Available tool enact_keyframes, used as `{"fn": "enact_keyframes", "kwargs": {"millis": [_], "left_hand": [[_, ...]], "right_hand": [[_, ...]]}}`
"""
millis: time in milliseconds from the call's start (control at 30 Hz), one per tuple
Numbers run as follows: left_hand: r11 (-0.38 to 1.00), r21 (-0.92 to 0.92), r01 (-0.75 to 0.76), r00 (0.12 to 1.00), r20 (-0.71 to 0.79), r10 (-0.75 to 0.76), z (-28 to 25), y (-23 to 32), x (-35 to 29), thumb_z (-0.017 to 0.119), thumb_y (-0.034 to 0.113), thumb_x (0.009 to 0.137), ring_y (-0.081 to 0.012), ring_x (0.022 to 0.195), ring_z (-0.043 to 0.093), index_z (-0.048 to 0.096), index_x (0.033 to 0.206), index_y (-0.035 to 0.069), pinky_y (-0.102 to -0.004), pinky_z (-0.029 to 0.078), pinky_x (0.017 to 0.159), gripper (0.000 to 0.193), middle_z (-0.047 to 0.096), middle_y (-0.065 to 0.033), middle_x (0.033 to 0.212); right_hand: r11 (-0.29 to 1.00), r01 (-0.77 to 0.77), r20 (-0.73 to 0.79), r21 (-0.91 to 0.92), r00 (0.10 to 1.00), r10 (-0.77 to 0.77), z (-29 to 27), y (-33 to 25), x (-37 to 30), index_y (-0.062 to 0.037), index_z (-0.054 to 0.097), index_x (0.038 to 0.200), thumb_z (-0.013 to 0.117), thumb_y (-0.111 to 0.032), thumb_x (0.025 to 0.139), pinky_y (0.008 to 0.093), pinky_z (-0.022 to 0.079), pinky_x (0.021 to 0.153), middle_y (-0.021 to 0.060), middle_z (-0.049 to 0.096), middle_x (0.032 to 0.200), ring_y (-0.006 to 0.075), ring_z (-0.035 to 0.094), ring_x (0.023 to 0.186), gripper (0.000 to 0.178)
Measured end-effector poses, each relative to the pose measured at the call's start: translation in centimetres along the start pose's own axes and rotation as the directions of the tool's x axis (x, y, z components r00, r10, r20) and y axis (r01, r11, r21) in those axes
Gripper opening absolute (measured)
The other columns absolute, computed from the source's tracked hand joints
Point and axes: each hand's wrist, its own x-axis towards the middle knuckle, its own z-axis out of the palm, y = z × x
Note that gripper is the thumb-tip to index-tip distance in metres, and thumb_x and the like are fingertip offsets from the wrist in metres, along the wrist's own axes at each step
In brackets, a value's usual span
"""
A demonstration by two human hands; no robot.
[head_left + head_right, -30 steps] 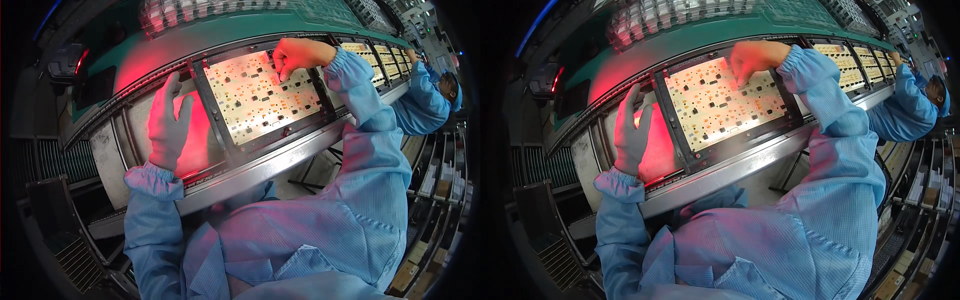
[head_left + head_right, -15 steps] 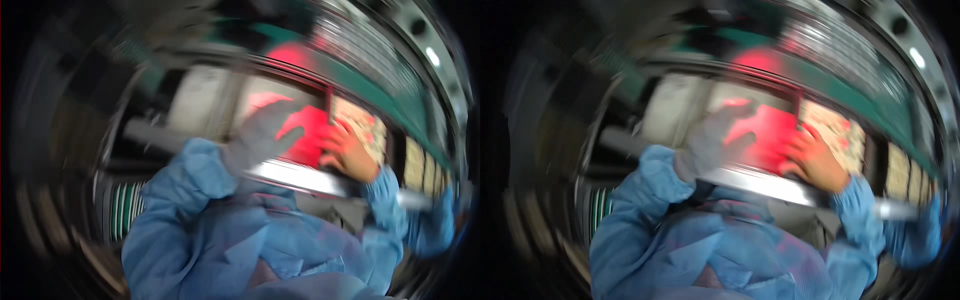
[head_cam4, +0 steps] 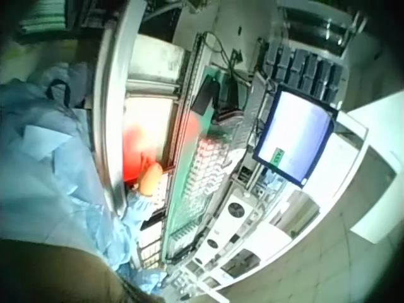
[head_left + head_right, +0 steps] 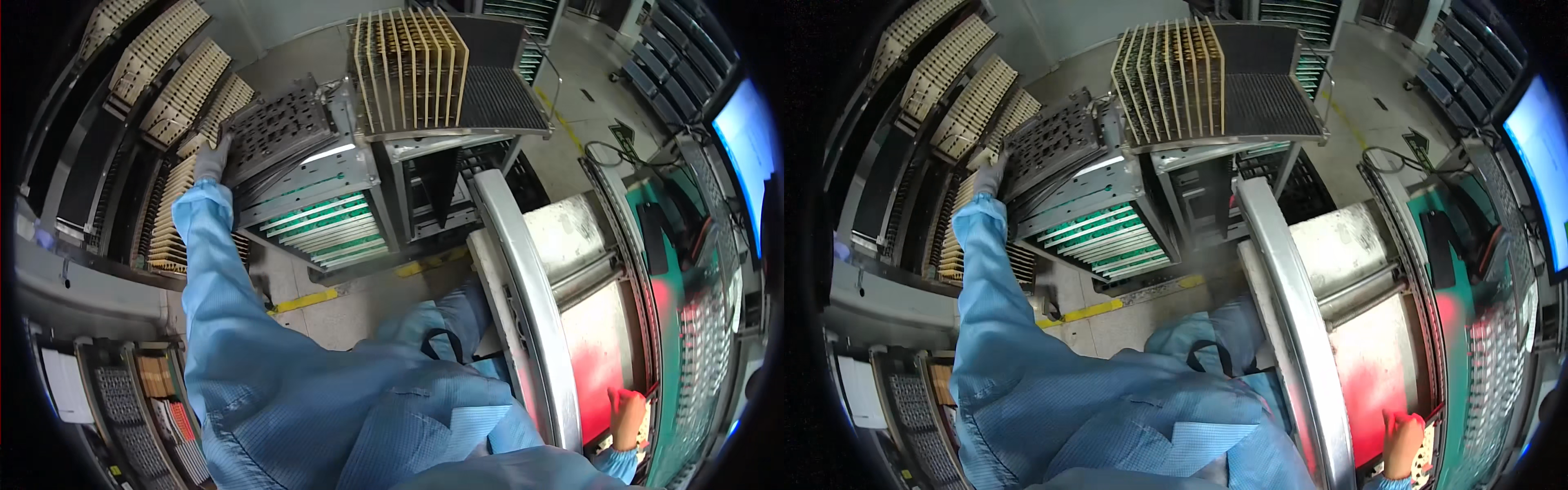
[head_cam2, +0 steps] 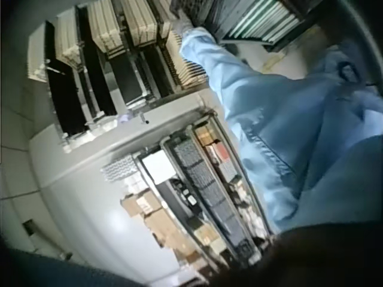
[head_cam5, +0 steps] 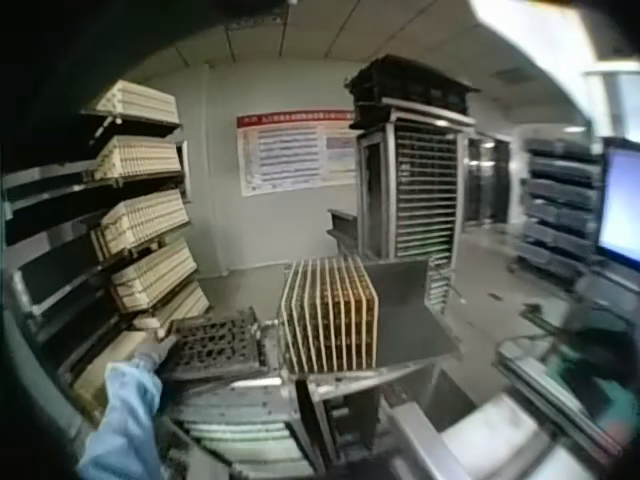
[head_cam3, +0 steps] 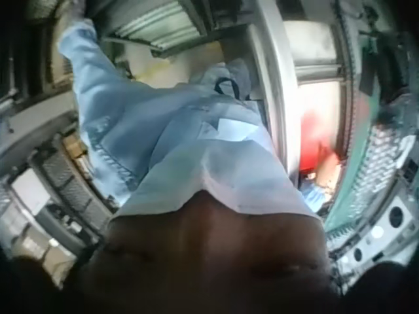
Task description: The person repeatedly places a metal frame onto a conveyor track, mounts a circuit board into the frame, inserts electronic components into the board by hand, and pushes the assembled fixture down the line.
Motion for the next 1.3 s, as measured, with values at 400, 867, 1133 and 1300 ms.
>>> {"fn": "enact_keyframes", "kwargs": {"millis": [400,867,1133,1300], "left_hand": [[0.656,-0.742,0.137,0.975,0.22,0.045,3.2,-11.0,5.2,0.058,0.048,0.088,-0.0238,0.092,0.062,0.064,0.107,-0.006,-0.033,0.047,0.083,0.058,0.066,-0.0151,0.1],[-0.249,-0.968,0.018,0.997,0.0,0.072,-5.9,-15.3,-17.0,0.047,0.029,0.098,-0.019,0.128,0.04,0.033,0.142,0.003,-0.0341,0.03,0.108,0.053,0.037,-0.0079,0.144],[-0.296,-0.923,0.246,0.864,0.071,0.498,-7.9,-8.5,-26.9,0.044,0.027,0.098,-0.027,0.131,0.037,0.03,0.143,0.002,-0.0417,0.029,0.111,0.054,0.036,-0.0148,0.144],[-0.222,-0.811,0.542,0.596,0.185,0.782,-6.1,-0.9,-27.4,0.033,0.03,0.101,-0.0261,0.127,0.043,0.034,0.141,0.003,-0.0409,0.032,0.109,0.049,0.042,-0.013,0.141]], "right_hand": [[0.908,0.39,-0.286,0.154,0.897,-0.337,-3.9,-16.0,0.5,-0.0007,0.069,0.084,0.062,-0.019,0.087,0.0444,0.043,0.093,0.0157,0.066,0.079,0.0348,0.061,0.081,0.02],[0.349,0.739,-0.38,0.576,0.62,-0.687,-4.8,-30.3,-3.3,0.0007,0.059,0.116,0.062,-0.016,0.086,0.0387,0.043,0.094,0.0185,0.06,0.117,0.0343,0.057,0.108,0.035],[-0.103,0.162,-0.18,0.981,0.586,-0.79,-3.0,-36.2,-3.4,0.0063,0.022,0.143,0.033,-0.046,0.099,0.0379,0.027,0.111,0.0231,0.035,0.143,0.0298,0.036,0.132,0.069],[-0.247,0.095,-0.205,0.964,0.859,-0.47,-1.2,-29.2,-2.8,0.0093,0.023,0.141,0.03,-0.067,0.091,0.0324,0.024,0.112,0.0242,0.029,0.146,0.027,0.028,0.137,0.092]]}}
